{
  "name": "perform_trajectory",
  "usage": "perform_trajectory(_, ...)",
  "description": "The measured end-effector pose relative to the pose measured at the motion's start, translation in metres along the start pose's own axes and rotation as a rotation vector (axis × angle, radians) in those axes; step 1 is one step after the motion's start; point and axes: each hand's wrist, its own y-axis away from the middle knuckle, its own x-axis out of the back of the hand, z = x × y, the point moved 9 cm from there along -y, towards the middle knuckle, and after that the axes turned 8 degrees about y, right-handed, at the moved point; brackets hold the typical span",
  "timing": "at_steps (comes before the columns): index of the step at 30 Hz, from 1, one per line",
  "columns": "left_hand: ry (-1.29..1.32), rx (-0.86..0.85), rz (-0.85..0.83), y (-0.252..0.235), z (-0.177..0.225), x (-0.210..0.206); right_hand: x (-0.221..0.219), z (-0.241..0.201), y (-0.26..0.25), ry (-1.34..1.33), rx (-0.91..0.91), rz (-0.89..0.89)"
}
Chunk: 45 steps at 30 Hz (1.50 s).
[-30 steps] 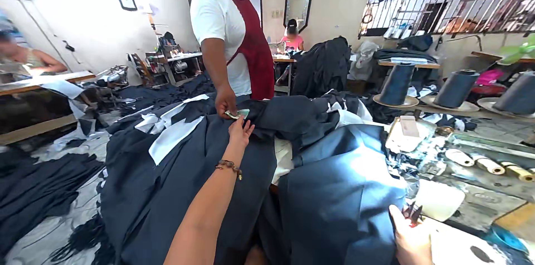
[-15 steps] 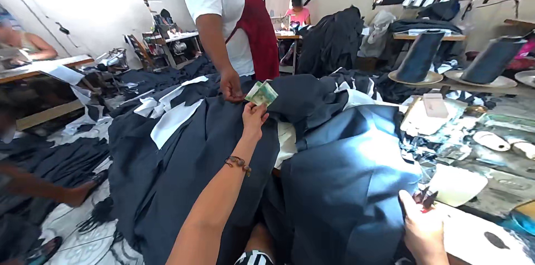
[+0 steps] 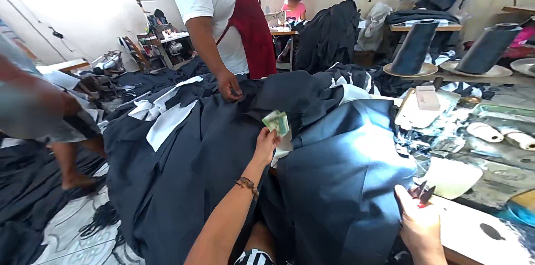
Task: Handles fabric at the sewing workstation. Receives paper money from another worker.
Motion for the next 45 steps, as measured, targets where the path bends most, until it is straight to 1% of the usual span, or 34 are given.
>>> perform_trajectory(2, 0.117, -0.01, 0.065, 0.0, -0.003, 0.01, 0.0, -0.003, 0.0, -0.007, 0.008, 0.013)
perform_trajectory(4, 0.169, -0.006, 0.091, 0.002, -0.002, 0.012, 0.001, -0.003, 0.001, 0.006, 0.002, 0.031)
perform_trajectory(11, 0.16, 0.023, 0.076, 0.003, -0.001, 0.009, 0.002, -0.012, 0.006, 0.058, 0.02, 0.046)
perform_trajectory(17, 0.191, 0.014, 0.078, 0.005, -0.001, 0.011, 0.002, -0.01, 0.003, 0.065, 0.045, -0.006)
perform_trajectory(25, 0.208, 0.012, 0.069, 0.005, -0.002, 0.01, 0.003, -0.016, 0.007, 0.079, 0.044, 0.03)
perform_trajectory(32, 0.209, 0.012, 0.067, 0.005, -0.002, 0.01, 0.004, -0.015, 0.008, 0.063, 0.044, 0.044)
perform_trajectory(37, 0.195, 0.006, 0.064, 0.004, -0.002, 0.01, 0.006, -0.009, 0.008, 0.105, 0.022, 0.045)
perform_trajectory(45, 0.144, -0.025, 0.058, 0.007, 0.001, 0.008, 0.003, -0.009, 0.005, 0.0, 0.057, 0.066)
